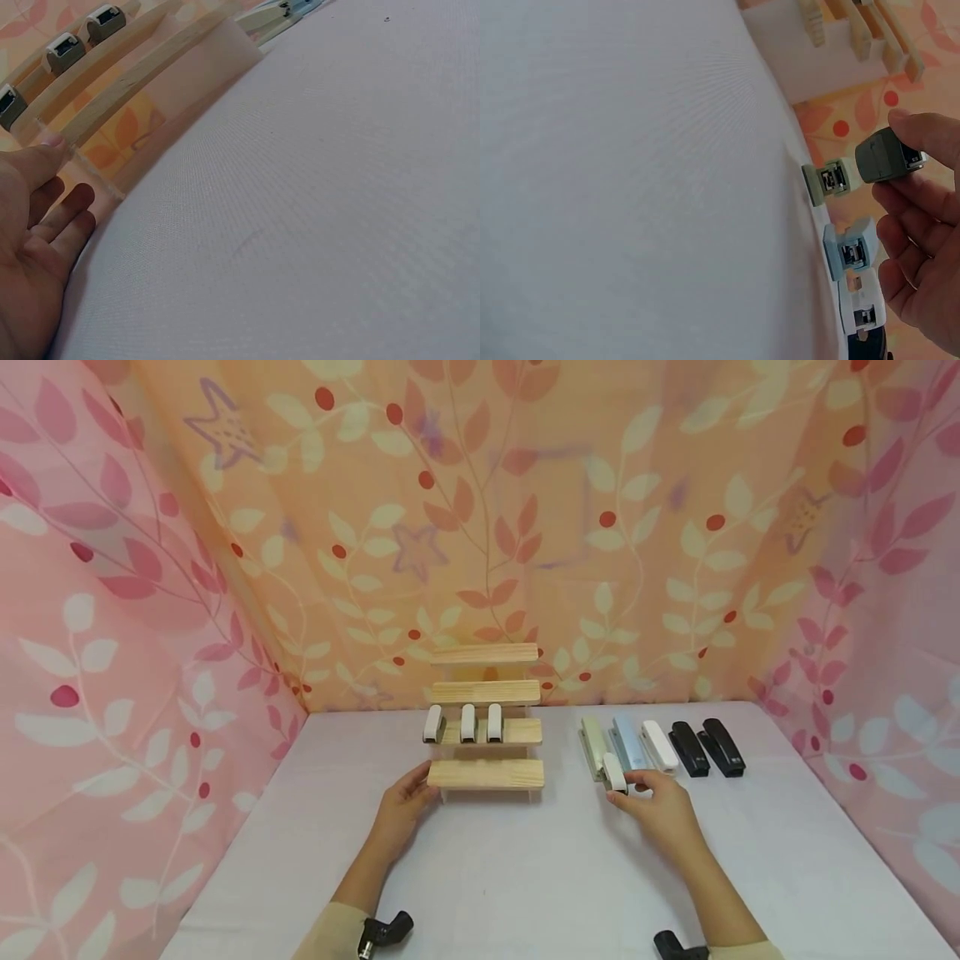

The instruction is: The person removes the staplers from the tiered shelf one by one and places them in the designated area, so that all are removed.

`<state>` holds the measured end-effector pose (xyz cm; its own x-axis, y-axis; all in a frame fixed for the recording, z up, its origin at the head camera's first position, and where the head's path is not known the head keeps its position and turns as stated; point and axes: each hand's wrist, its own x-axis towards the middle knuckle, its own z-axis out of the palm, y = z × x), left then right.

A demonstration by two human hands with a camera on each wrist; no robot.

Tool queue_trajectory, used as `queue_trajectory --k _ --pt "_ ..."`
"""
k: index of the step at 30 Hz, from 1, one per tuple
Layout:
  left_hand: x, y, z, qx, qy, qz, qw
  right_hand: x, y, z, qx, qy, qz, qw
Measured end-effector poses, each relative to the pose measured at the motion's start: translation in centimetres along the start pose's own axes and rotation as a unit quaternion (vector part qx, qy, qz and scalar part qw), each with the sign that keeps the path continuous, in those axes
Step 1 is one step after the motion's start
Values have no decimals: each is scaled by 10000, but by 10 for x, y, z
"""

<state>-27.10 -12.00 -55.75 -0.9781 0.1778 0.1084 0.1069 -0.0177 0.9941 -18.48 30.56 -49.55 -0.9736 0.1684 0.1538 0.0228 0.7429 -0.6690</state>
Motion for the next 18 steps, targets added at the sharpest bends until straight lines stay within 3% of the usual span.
queue_trajectory --k 6,12,18 --pt "0 1 -1 144 -31 108 9998 0 9 5 156 -296 134 9994" --pt "0 5 0 184 40 -27 9998 0 11 7 341 -691 398 9962" --pt "-2 3 0 158 65 -95 9998 -2 12 10 270 -819 463 9952"
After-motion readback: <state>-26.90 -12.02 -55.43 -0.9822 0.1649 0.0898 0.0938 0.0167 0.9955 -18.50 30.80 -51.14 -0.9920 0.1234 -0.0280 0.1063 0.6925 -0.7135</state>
